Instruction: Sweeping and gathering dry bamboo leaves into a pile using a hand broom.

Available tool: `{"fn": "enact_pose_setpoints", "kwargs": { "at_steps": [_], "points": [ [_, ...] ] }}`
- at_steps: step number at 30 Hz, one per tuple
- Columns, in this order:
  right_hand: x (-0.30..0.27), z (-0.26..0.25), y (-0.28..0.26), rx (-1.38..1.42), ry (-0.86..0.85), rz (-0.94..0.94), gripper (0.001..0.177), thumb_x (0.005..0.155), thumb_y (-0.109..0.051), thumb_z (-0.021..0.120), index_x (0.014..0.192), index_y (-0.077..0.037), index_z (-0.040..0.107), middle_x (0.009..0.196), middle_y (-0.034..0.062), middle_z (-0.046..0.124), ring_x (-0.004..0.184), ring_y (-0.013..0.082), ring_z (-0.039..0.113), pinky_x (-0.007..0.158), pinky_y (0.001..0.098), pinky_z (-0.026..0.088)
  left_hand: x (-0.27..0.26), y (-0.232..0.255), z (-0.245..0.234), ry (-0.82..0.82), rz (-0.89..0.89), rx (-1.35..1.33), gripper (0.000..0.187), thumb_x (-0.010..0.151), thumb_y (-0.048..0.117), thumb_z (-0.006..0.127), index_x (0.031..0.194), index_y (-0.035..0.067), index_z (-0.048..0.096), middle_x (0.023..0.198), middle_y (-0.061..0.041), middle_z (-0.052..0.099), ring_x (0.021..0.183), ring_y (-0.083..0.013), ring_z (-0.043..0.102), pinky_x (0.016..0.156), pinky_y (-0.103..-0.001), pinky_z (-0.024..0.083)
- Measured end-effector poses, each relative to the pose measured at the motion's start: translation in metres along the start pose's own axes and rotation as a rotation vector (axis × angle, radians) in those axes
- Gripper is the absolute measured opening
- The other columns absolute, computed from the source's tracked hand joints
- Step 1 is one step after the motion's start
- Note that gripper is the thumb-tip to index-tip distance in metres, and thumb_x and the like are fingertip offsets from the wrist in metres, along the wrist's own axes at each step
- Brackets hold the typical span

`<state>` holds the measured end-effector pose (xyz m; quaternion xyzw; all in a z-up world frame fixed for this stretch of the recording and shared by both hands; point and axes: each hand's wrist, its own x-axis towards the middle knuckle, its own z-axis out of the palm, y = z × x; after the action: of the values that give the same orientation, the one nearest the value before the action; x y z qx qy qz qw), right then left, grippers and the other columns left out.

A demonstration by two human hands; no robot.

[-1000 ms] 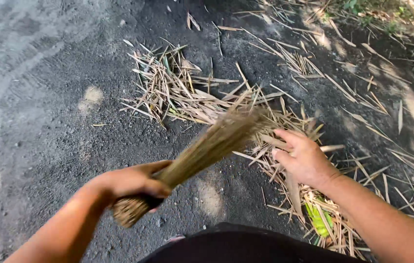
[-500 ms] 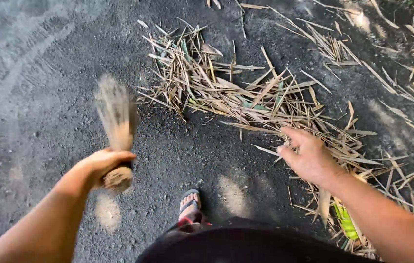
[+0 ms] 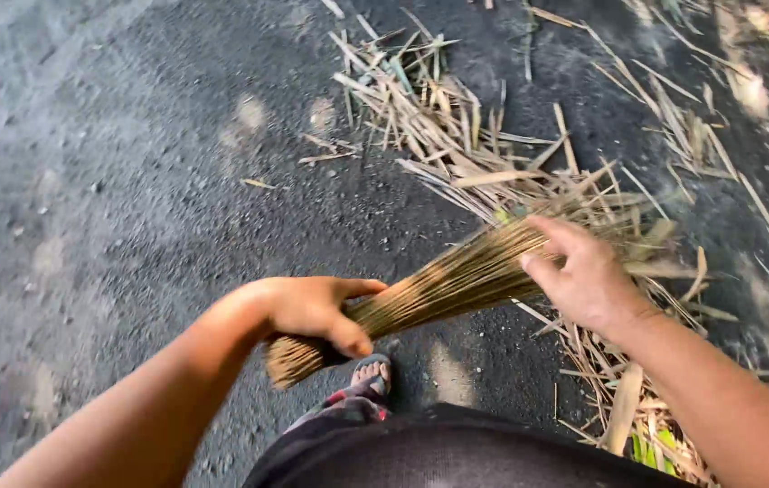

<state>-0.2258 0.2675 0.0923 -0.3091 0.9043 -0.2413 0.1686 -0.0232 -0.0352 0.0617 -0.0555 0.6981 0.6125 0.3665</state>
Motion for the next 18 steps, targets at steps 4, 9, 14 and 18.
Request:
{"fn": "enact_pose_setpoints", "kwargs": {
  "at_steps": [4,9,14,18],
  "points": [
    [0.014,0.002,-0.024,0.031,-0.025,-0.031,0.065,0.088,-0.028,0.067,0.148,-0.008,0.051,0.143,0.0174,0.058,0.119,0.0268,0.063,0.096,0.0372,0.051,-0.102,-0.011,0.000,0.210,-0.015,0.107,0.100,0.070,0.034,0.082,0.155,0.005,0.037,0.127,-0.011,0.070,0.110,-0.0174,0.067,0.093,-0.033,0.054],
    [0.025,0.017,-0.026,-0.004,-0.065,0.093,0.065,0.087,-0.030,0.068,0.149,-0.013,0.055,0.123,0.0177,0.071,0.104,0.0279,0.071,0.094,0.0376,0.055,-0.166,-0.075,-0.011,0.636,-0.370,-0.343,0.097,0.074,0.028,0.083,0.157,0.012,0.036,0.111,-0.017,0.076,0.091,-0.0215,0.070,0.079,-0.036,0.059],
    [0.040,0.019,-0.036,-0.049,-0.049,-0.001,0.063,0.086,-0.031,0.069,0.144,-0.010,0.057,0.124,0.0198,0.069,0.108,0.0283,0.070,0.095,0.0392,0.054,-0.113,-0.126,-0.056,0.899,-0.496,-0.478,0.072,0.079,0.027,0.080,0.141,0.003,0.051,0.103,-0.022,0.072,0.076,-0.0260,0.068,0.064,-0.041,0.059],
    [0.044,0.015,-0.044,-0.127,-0.053,-0.035,0.061,0.086,-0.031,0.068,0.143,-0.009,0.058,0.129,0.0222,0.066,0.116,0.0309,0.066,0.099,0.0425,0.050,-0.030,-0.151,-0.062,0.857,-0.481,-0.512,0.067,0.080,0.022,0.083,0.133,-0.009,0.055,0.096,-0.024,0.074,0.071,-0.0319,0.072,0.058,-0.047,0.060]
  ]
}}
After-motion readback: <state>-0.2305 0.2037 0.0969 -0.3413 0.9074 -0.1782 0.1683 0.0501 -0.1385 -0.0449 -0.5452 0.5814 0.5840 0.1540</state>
